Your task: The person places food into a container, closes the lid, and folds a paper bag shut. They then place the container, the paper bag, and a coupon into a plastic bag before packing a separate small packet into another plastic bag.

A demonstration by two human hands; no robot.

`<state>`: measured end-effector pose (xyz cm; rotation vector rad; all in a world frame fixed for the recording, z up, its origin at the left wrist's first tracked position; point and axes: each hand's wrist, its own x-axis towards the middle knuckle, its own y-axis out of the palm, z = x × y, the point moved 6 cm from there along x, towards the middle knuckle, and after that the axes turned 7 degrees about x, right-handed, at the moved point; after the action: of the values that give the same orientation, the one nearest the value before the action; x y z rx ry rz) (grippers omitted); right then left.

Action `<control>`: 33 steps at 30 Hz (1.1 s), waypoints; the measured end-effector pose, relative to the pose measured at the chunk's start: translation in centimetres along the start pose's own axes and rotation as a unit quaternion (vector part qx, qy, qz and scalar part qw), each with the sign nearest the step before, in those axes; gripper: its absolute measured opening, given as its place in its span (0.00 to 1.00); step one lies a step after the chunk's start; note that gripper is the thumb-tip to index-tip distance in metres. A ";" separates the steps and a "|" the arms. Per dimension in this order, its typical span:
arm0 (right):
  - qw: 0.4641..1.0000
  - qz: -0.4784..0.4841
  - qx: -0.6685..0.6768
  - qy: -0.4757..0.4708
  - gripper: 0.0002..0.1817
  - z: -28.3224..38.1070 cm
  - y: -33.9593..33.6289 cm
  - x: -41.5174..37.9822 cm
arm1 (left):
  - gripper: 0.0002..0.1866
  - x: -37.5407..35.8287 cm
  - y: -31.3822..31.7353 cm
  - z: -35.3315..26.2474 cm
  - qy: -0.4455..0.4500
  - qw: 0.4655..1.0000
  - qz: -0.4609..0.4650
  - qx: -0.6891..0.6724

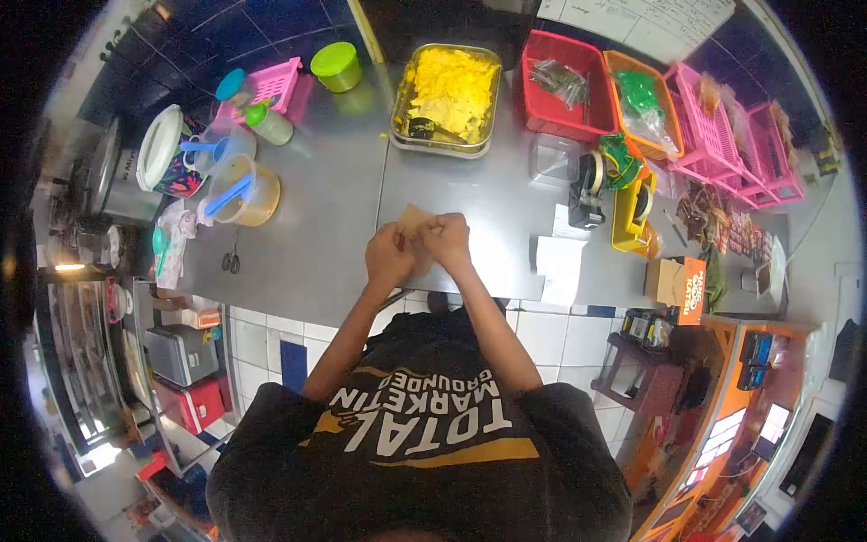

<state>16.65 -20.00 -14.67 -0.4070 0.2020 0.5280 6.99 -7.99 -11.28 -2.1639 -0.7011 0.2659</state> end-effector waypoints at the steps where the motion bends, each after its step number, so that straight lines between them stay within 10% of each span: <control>1: 0.999 -0.023 -0.003 -0.036 0.09 -0.9 0.1 0.4 | 0.09 0.1 -0.2 -0.3 0.009 1.000 -0.016 0.001; 9: 0.968 -0.137 -0.056 -0.203 0.08 -1.6 0.1 -0.2 | 0.09 1.5 0.6 0.1 0.002 0.994 0.101 0.035; 22: 0.985 -0.144 -0.056 -0.082 0.17 -1.7 -0.3 -1.3 | 0.06 0.2 0.2 -1.1 0.104 0.992 0.033 0.056; 25: 0.985 -0.123 -0.053 -0.110 0.23 -0.8 -0.8 -1.7 | 0.09 -0.7 -0.5 -1.4 0.104 0.994 -0.008 0.039; 28: 0.981 -0.098 -0.041 -0.163 0.29 -1.6 1.1 -1.2 | 0.20 -2.4 -2.0 -0.6 0.108 0.961 -0.234 0.099; 33: 0.993 -0.095 0.020 -0.070 0.31 -3.8 2.9 -2.0 | 0.29 -2.5 4.1 5.4 -0.124 0.984 -0.042 -0.125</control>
<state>13.12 -20.26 -18.44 -0.3448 0.0370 0.3625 4.33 -7.98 -17.98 -2.3545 -1.0093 0.4271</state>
